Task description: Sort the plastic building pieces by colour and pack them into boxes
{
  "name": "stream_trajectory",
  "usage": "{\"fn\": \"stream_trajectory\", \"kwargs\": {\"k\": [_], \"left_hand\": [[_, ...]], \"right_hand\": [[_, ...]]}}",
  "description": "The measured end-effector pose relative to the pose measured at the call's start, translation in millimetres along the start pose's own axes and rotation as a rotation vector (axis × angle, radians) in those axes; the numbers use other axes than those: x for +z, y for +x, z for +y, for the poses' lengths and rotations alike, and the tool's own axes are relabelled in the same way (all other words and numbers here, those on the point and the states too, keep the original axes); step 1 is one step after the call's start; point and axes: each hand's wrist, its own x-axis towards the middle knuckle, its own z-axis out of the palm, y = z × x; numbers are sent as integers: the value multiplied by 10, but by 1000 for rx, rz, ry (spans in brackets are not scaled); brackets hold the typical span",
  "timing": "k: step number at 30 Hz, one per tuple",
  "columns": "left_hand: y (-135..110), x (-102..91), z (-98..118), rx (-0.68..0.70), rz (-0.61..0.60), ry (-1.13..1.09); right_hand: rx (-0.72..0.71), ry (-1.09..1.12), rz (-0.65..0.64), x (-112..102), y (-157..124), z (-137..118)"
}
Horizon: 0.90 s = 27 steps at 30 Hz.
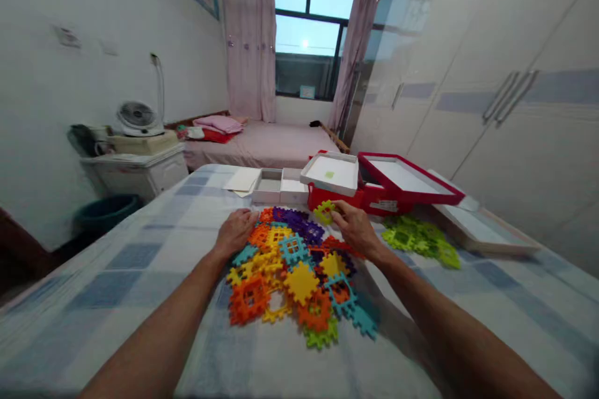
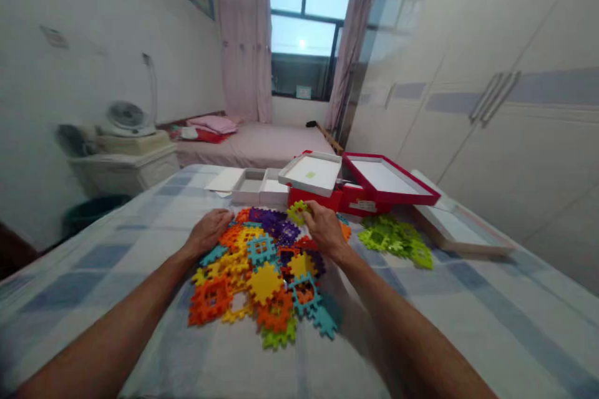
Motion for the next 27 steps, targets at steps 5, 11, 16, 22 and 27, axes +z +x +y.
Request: {"fn": "stream_trajectory", "kwargs": {"k": [5,11,16,22,27], "left_hand": [[15,41,-54,-51,31,-83],[33,-2,-19,-105,9,-166],[28,-26,3,-124,8,-170],[15,-50,24,-112,5,-157],[11,-46,25,-95,4,-149]], "right_hand": [[219,-257,162,-653,-469,895],[425,-449,267,-1218,-600,1665],[309,-569,339,-1170,-561,1663],[63,-377,22,-746,-420,988],[227,-471,-166,-374,-307,652]]}}
